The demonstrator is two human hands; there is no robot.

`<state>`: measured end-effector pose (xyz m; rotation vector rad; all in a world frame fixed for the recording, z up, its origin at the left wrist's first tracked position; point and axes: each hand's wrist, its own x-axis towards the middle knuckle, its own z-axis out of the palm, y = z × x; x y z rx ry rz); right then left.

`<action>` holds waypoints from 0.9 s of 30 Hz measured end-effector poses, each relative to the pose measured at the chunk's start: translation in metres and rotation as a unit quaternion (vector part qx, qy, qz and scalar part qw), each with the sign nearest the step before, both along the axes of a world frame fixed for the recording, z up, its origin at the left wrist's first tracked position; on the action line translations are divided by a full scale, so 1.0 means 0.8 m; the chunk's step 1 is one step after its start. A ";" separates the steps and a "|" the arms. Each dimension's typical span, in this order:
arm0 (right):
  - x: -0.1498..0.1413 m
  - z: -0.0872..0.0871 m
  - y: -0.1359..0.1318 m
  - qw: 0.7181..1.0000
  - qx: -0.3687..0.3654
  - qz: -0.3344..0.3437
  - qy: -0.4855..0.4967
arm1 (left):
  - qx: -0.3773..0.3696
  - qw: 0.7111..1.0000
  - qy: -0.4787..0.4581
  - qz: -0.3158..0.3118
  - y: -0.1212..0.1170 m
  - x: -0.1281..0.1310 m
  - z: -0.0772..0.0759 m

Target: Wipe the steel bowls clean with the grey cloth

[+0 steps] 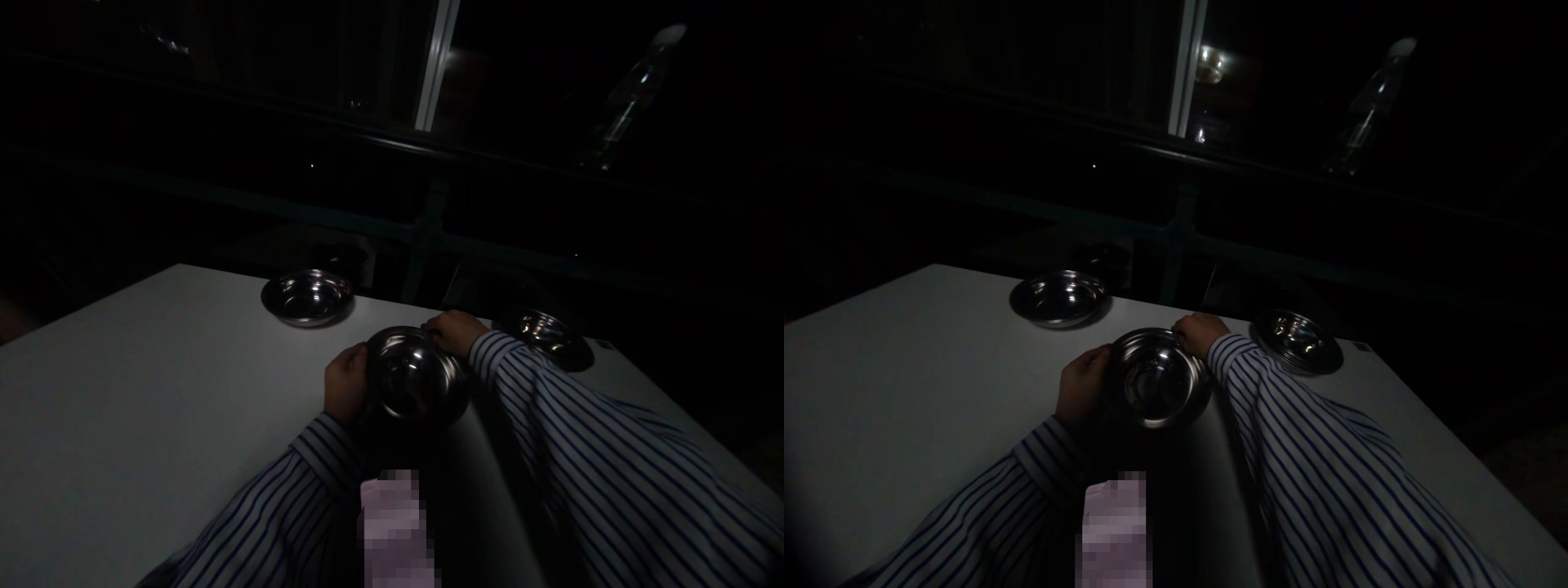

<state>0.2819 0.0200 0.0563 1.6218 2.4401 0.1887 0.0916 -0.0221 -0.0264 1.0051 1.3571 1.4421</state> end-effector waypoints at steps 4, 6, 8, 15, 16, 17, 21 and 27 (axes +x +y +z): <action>-0.040 -0.003 0.011 0.999 0.022 0.032 0.009 | 0.000 1.000 -0.004 -0.013 0.002 -0.003 -0.002; -0.057 -0.005 0.011 0.998 0.030 0.056 0.016 | 0.003 1.000 -0.004 -0.019 0.002 -0.005 -0.001; -0.069 -0.006 0.007 0.996 0.034 0.077 0.021 | 0.012 1.000 -0.001 -0.004 0.003 -0.006 0.000; -0.094 -0.007 -0.009 0.988 0.015 0.151 0.036 | 0.010 0.998 -0.003 0.055 0.005 -0.007 0.002; -0.097 -0.007 -0.011 0.986 0.010 0.161 0.039 | 0.010 0.998 -0.005 0.056 0.004 -0.006 0.003; -0.099 -0.006 -0.014 0.985 0.005 0.170 0.042 | 0.010 0.998 -0.006 0.057 0.004 -0.006 0.004; -0.106 -0.007 -0.024 0.979 -0.007 0.193 0.060 | 0.011 0.997 -0.001 0.072 0.000 -0.005 0.008; -0.107 -0.012 -0.038 0.971 -0.015 0.220 0.092 | 0.026 0.996 -0.004 0.086 0.002 -0.010 0.006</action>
